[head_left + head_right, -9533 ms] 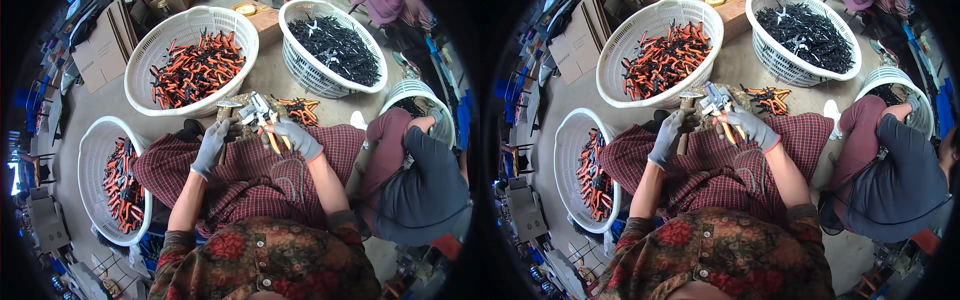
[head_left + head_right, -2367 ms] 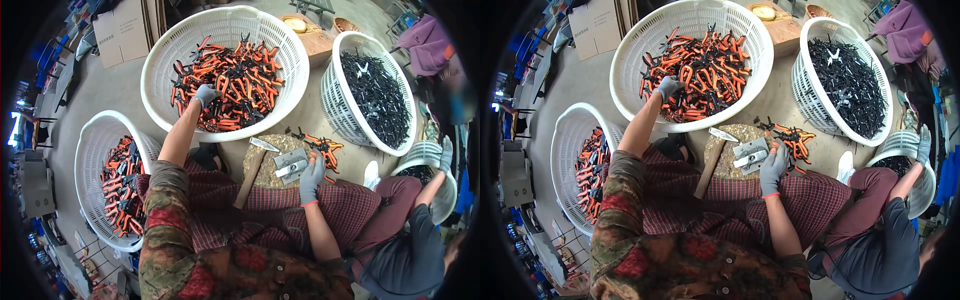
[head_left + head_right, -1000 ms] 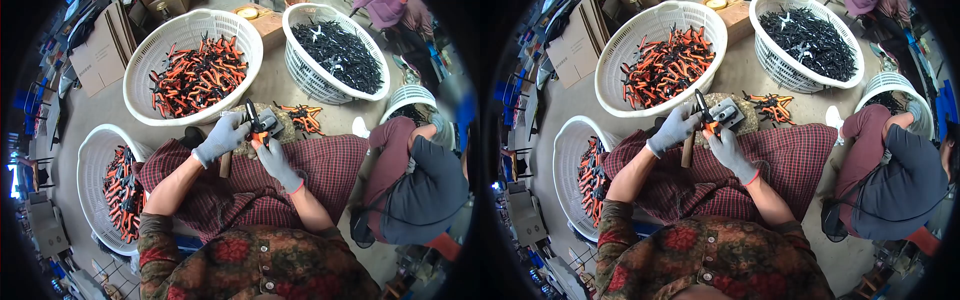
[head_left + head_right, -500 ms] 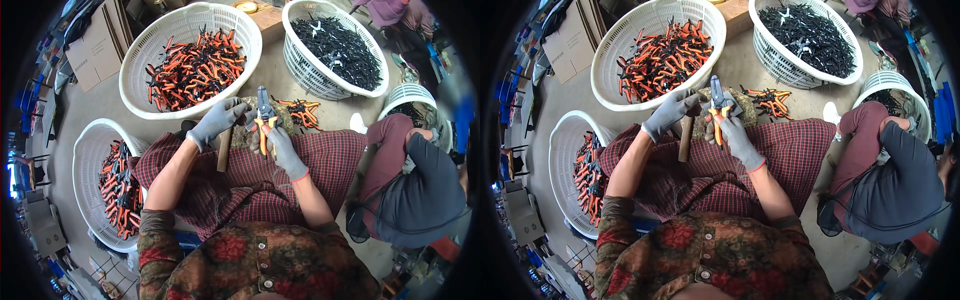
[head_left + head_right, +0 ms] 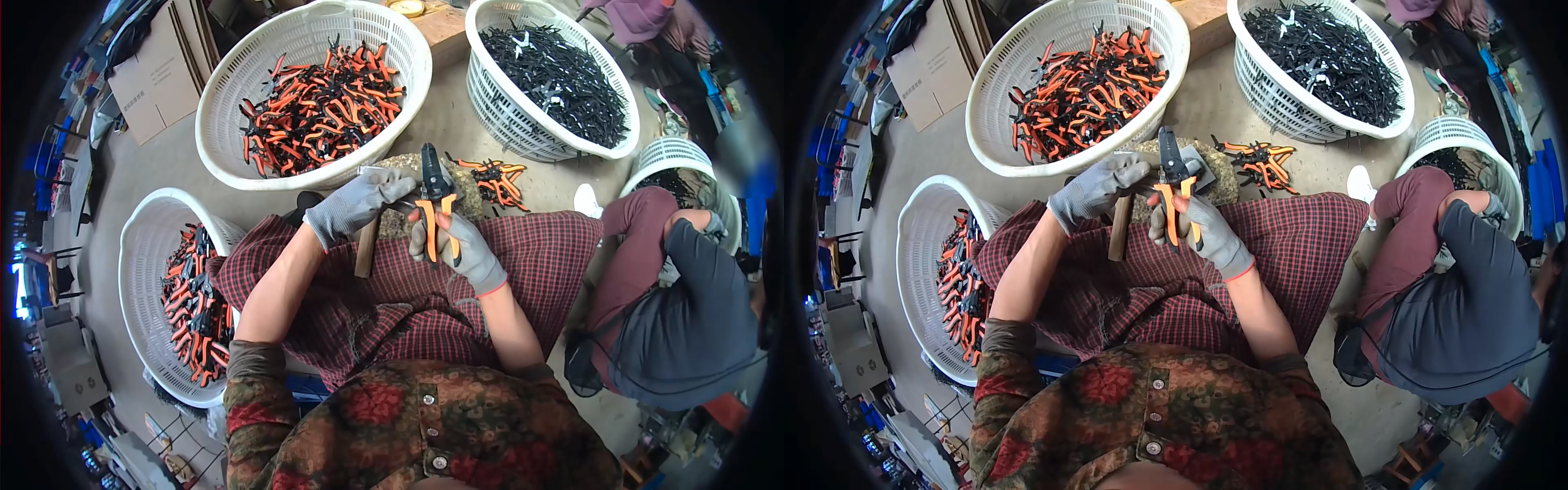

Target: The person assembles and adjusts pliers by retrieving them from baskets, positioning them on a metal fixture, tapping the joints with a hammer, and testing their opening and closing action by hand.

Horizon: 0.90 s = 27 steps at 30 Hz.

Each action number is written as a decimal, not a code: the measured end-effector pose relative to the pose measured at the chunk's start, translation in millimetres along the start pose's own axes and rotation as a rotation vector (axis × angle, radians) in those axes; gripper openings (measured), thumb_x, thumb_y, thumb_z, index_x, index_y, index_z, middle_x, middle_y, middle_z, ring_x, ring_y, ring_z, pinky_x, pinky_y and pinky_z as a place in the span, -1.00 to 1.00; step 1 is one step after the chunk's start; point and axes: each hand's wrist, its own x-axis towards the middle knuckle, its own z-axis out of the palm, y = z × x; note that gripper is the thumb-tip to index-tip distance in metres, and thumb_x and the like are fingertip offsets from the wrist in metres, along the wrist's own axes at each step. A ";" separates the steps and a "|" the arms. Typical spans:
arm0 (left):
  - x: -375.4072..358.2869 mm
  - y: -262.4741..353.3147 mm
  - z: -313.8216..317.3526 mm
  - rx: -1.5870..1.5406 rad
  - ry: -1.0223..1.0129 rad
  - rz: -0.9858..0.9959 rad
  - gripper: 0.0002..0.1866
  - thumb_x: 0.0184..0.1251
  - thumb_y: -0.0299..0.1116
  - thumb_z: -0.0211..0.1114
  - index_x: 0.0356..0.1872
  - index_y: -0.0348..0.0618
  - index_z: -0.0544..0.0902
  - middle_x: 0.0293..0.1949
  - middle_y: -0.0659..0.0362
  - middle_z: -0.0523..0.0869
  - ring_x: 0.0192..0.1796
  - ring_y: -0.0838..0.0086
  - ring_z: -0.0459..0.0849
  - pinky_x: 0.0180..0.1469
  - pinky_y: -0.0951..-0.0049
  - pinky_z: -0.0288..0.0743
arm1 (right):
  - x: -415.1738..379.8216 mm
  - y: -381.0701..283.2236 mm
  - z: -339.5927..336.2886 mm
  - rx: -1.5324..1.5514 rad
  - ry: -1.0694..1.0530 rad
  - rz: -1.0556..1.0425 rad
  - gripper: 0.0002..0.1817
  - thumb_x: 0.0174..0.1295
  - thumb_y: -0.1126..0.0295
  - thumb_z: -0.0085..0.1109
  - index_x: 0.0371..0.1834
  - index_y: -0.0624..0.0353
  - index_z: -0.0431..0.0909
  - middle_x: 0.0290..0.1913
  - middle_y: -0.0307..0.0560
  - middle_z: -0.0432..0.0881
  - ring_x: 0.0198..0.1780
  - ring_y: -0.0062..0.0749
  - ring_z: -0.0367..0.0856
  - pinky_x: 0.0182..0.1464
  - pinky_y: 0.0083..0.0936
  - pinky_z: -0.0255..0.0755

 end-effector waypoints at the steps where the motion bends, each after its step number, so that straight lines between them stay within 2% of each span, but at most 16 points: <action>1: -0.4 -2.2 -0.3 -0.055 -0.048 -0.028 -0.56 0.38 -0.04 0.11 -0.05 -0.27 0.58 -0.40 0.23 0.64 -0.32 0.55 0.58 -0.23 0.54 0.46 | 0.5 0.6 0.2 0.012 -0.030 0.022 -0.52 0.38 0.09 -0.14 0.07 0.34 0.37 -0.31 -0.03 0.59 -0.28 -0.34 0.63 -0.23 -0.45 0.51; 3: -1.8 -0.4 4.1 -0.167 -0.145 -0.085 -0.58 0.35 -0.05 0.17 -0.09 -0.26 0.59 -0.45 0.24 0.62 -0.36 0.59 0.56 -0.27 0.56 0.43 | -0.5 -0.5 6.0 0.037 -0.087 0.067 -0.52 0.38 0.08 -0.15 0.06 0.35 0.37 -0.34 -0.02 0.60 -0.30 -0.34 0.63 -0.25 -0.46 0.52; 4: -3.4 0.4 6.1 -0.195 -0.096 -0.116 -0.63 0.32 -0.09 0.22 -0.19 -0.26 0.62 -0.48 0.23 0.63 -0.41 0.61 0.57 -0.32 0.58 0.43 | -2.2 0.9 12.0 0.032 -0.047 0.060 -0.54 0.40 0.10 -0.17 0.02 0.35 0.40 -0.38 -0.02 0.60 -0.35 -0.35 0.63 -0.29 -0.50 0.52; 7: -8.0 7.3 8.2 -0.122 -0.052 -0.030 -0.65 0.32 -0.10 0.22 -0.28 -0.26 0.64 -0.47 0.22 0.65 -0.45 0.62 0.58 -0.36 0.61 0.42 | -4.3 -5.5 18.8 -0.201 0.025 0.112 -0.50 0.36 0.04 -0.14 -0.03 0.35 0.40 -0.41 0.00 0.58 -0.37 -0.31 0.60 -0.28 -0.46 0.50; 8: -7.0 0.6 9.7 -0.169 -0.021 -0.046 -0.65 0.31 -0.11 0.23 -0.36 -0.27 0.64 -0.47 0.20 0.66 -0.45 0.60 0.59 -0.37 0.63 0.42 | -2.1 -4.5 18.4 -0.183 0.031 0.142 -0.53 0.36 0.06 -0.12 -0.08 0.33 0.42 -0.42 -0.03 0.57 -0.38 -0.36 0.60 -0.30 -0.49 0.49; 11: -6.9 -6.3 8.5 -0.148 -0.010 0.021 -0.63 0.32 -0.09 0.21 -0.36 -0.26 0.63 -0.49 0.20 0.65 -0.45 0.59 0.59 -0.36 0.59 0.44 | -0.8 -11.4 22.7 -0.303 0.092 0.183 -0.55 0.36 0.06 -0.11 -0.09 0.31 0.43 -0.43 -0.05 0.57 -0.39 -0.39 0.60 -0.30 -0.50 0.49; 14: -8.1 0.2 6.3 -0.156 -0.024 -0.027 -0.63 0.33 -0.08 0.19 -0.33 -0.25 0.63 -0.51 0.20 0.64 -0.44 0.56 0.59 -0.34 0.56 0.45 | 3.3 -8.5 22.4 -0.317 0.105 0.141 -0.55 0.35 0.07 -0.09 -0.07 0.31 0.43 -0.43 -0.07 0.57 -0.38 -0.41 0.60 -0.29 -0.52 0.49; 17: -11.0 13.5 6.0 -0.136 -0.031 -0.019 -0.62 0.35 -0.08 0.16 -0.34 -0.27 0.61 -0.54 0.18 0.62 -0.49 0.51 0.59 -0.36 0.48 0.48 | 4.8 -10.3 19.3 -0.260 0.035 0.155 -0.54 0.35 0.07 -0.07 -0.02 0.31 0.43 -0.38 -0.06 0.59 -0.33 -0.41 0.60 -0.25 -0.52 0.49; 20: -10.1 12.0 4.9 -0.253 -0.075 -0.068 -0.61 0.35 -0.08 0.16 -0.39 -0.29 0.58 -0.56 0.17 0.60 -0.55 0.46 0.57 -0.42 0.43 0.50 | 6.4 -8.1 18.7 -0.236 0.004 0.124 -0.51 0.34 0.05 -0.05 0.04 0.32 0.41 -0.32 -0.07 0.60 -0.27 -0.41 0.61 -0.19 -0.50 0.50; 23: -12.2 15.9 4.4 -0.273 -0.048 -0.146 -0.60 0.34 -0.09 0.18 -0.44 -0.30 0.54 -0.57 0.16 0.58 -0.62 0.41 0.55 -0.48 0.38 0.51 | 10.7 -3.7 20.1 -0.206 0.064 0.133 -0.54 0.37 0.14 -0.07 0.09 0.35 0.42 -0.29 -0.09 0.60 -0.25 -0.49 0.59 -0.17 -0.54 0.49; 25: -11.1 3.2 -18.2 0.131 0.150 0.058 -0.64 0.30 -0.10 0.25 -0.37 -0.27 0.58 -0.51 0.30 0.57 -0.41 0.63 0.53 -0.33 0.59 0.43 | 13.3 -11.1 26.4 -0.630 0.243 -0.083 -0.58 0.36 0.20 -0.05 0.08 0.36 0.42 -0.25 -0.10 0.58 -0.22 -0.55 0.53 -0.12 -0.58 0.43; 26: -20.1 10.6 -36.3 0.123 0.235 -0.047 -0.68 0.32 -0.15 0.24 -0.28 -0.26 0.62 -0.42 0.37 0.60 -0.29 0.72 0.49 -0.24 0.65 0.38 | 16.1 -12.7 12.1 -0.735 0.278 -0.123 -0.62 0.35 0.25 -0.04 0.06 0.35 0.42 -0.21 -0.11 0.57 -0.19 -0.58 0.48 -0.09 -0.59 0.39; 27: -30.3 8.0 -58.4 -0.102 0.367 -0.123 -0.78 0.31 -0.25 0.26 -0.37 -0.21 0.64 -0.40 0.41 0.58 -0.34 0.76 0.41 -0.28 0.63 0.34 | 18.9 -14.4 -2.2 -0.840 0.319 -0.159 -0.66 0.33 0.31 -0.03 0.04 0.35 0.42 -0.18 -0.13 0.56 -0.16 -0.61 0.43 -0.06 -0.61 0.35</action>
